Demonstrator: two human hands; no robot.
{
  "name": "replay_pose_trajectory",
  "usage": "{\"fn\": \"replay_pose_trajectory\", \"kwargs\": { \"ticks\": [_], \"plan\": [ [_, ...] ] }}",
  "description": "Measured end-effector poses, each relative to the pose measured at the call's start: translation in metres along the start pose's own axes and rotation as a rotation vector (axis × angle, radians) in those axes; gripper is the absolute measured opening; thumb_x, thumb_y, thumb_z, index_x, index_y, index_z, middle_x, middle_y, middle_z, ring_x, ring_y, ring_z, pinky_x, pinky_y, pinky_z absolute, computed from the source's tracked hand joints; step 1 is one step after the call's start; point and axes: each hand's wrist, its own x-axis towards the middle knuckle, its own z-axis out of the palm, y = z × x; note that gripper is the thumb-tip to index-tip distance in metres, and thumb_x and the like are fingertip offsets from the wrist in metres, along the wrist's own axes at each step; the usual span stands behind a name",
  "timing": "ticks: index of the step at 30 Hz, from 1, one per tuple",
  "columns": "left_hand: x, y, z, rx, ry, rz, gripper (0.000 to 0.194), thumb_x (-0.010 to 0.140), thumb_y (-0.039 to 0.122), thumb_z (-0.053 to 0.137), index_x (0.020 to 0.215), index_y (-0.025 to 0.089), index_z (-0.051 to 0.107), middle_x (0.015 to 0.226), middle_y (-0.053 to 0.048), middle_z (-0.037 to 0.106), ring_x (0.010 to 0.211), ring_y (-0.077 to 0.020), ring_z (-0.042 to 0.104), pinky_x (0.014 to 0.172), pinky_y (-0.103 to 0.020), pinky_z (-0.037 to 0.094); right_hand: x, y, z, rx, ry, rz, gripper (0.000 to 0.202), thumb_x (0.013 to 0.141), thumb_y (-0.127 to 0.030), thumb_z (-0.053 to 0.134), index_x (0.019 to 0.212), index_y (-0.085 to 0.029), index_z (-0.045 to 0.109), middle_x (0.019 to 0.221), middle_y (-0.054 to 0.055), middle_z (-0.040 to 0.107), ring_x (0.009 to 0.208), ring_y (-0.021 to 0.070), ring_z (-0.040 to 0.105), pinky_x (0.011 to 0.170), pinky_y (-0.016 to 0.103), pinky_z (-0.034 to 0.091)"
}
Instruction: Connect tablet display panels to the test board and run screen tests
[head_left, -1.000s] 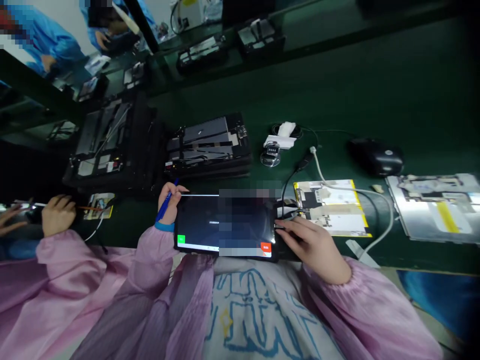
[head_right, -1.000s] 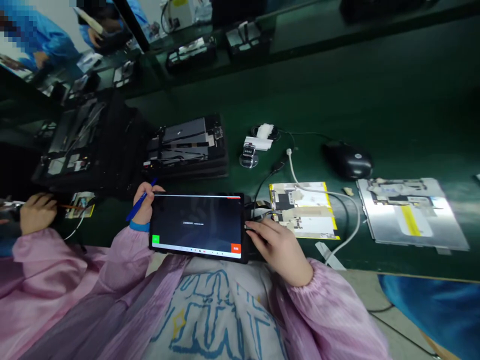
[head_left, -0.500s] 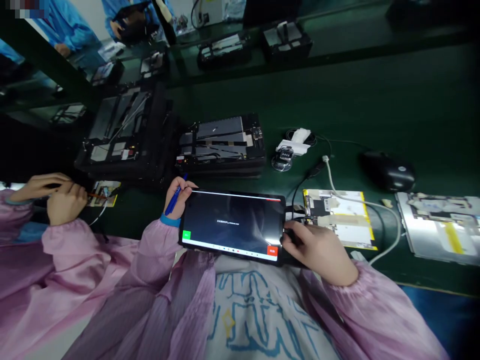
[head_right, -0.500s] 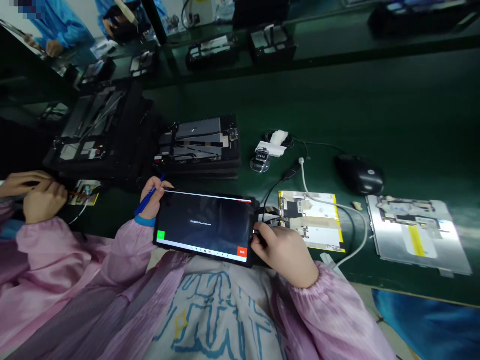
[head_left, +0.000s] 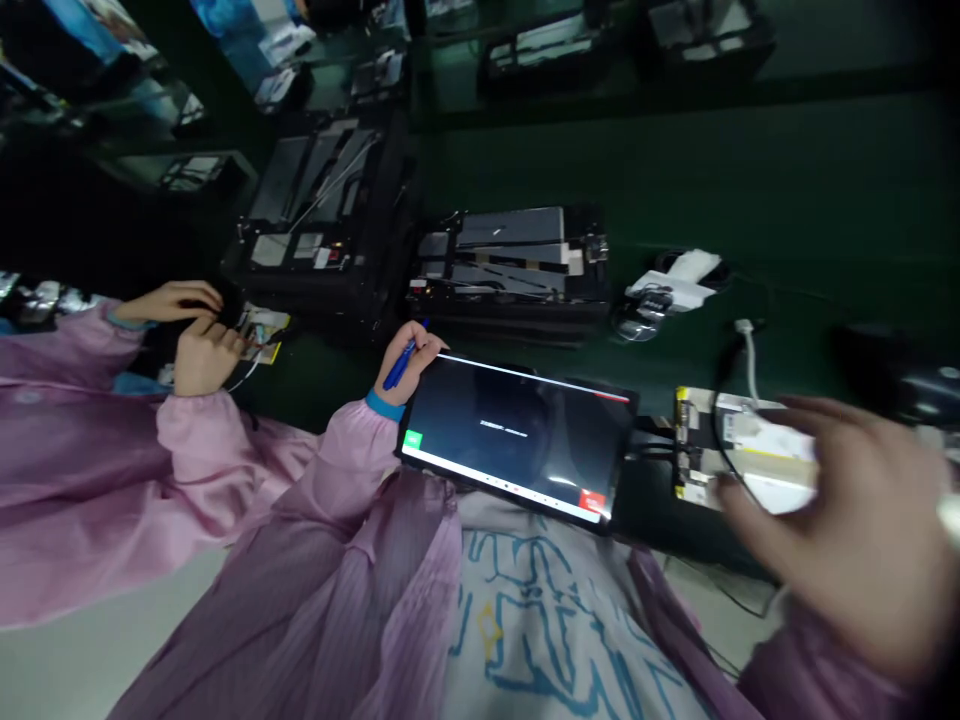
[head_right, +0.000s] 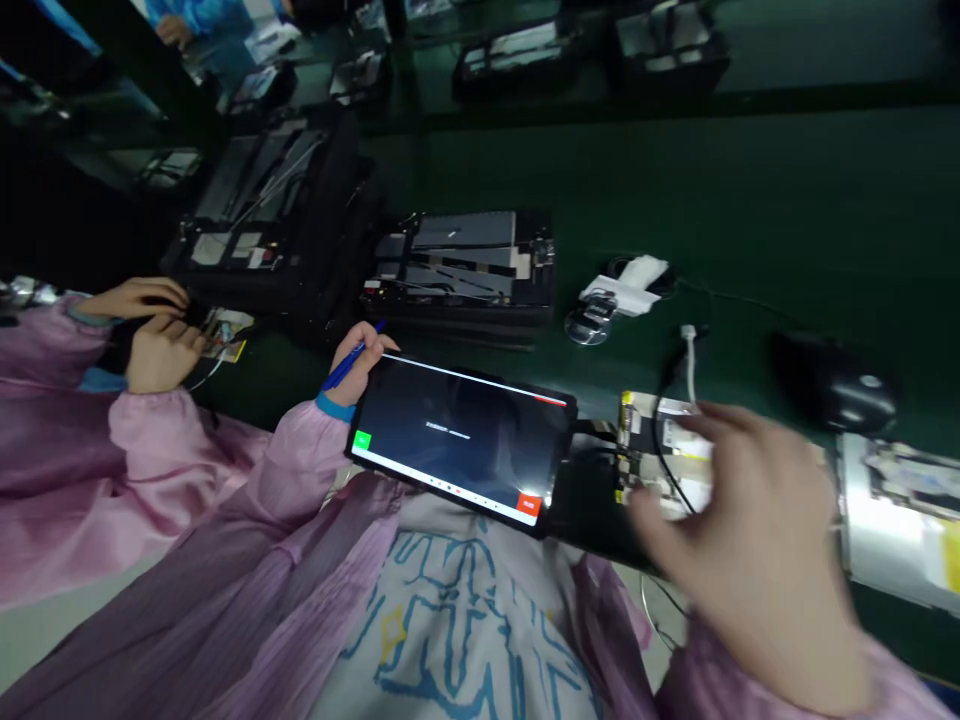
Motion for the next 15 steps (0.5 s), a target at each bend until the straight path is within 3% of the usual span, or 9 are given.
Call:
{"fn": "replay_pose_trajectory", "kwargs": {
  "ticks": [2, 4, 7, 10, 15],
  "plan": [
    [-0.002, 0.001, 0.001, -0.028, -0.004, -0.020, 0.048, 0.074, 0.056, 0.069, 0.073, 0.021, 0.036, 0.076, 0.000, 0.065, 0.070, -0.0143, 0.059, 0.072, -0.030, 0.044, 0.008, -0.055, 0.030, 0.145, -0.173, -0.205, 0.038, 0.081, -0.035, 0.053, 0.115, -0.017, 0.053, 0.120, 0.019, 0.058, 0.119, 0.0375, 0.051, 0.097, 0.059, 0.040],
    [-0.005, 0.002, 0.003, -0.044, 0.005, -0.029, 0.047, 0.075, 0.056, 0.068, 0.073, 0.021, 0.037, 0.075, 0.001, 0.064, 0.069, -0.0137, 0.058, 0.072, -0.029, 0.043, 0.011, -0.109, 0.064, 0.210, -0.385, -0.384, 0.037, 0.085, -0.027, 0.050, 0.120, -0.018, 0.054, 0.127, 0.014, 0.059, 0.131, 0.0333, 0.043, 0.111, 0.062, 0.024],
    [-0.008, 0.003, 0.003, -0.043, 0.009, -0.018, 0.046, 0.077, 0.055, 0.067, 0.073, 0.020, 0.037, 0.074, 0.001, 0.063, 0.069, -0.0129, 0.057, 0.072, -0.029, 0.043, 0.013, -0.158, 0.103, 0.261, -0.525, -0.522, 0.049, 0.086, -0.031, 0.052, 0.131, -0.015, 0.052, 0.139, 0.013, 0.053, 0.139, 0.0339, 0.034, 0.114, 0.065, 0.014],
    [-0.010, 0.004, 0.003, -0.030, 0.011, 0.001, 0.046, 0.077, 0.055, 0.066, 0.072, 0.020, 0.037, 0.074, 0.001, 0.062, 0.069, -0.0128, 0.056, 0.073, -0.029, 0.042, 0.015, -0.164, 0.113, 0.263, -0.531, -0.520, 0.054, 0.085, -0.033, 0.054, 0.135, -0.013, 0.050, 0.142, 0.014, 0.050, 0.142, 0.0354, 0.027, 0.113, 0.068, 0.009],
    [-0.010, 0.006, 0.004, -0.034, 0.016, -0.015, 0.046, 0.076, 0.057, 0.067, 0.071, 0.020, 0.039, 0.071, 0.002, 0.058, 0.069, -0.0140, 0.056, 0.071, -0.030, 0.042, 0.012, -0.132, 0.081, 0.173, -0.408, -0.404, 0.056, 0.084, -0.030, 0.055, 0.137, -0.016, 0.047, 0.151, 0.014, 0.038, 0.146, 0.0361, 0.016, 0.111, 0.070, 0.010]
  ]
}}
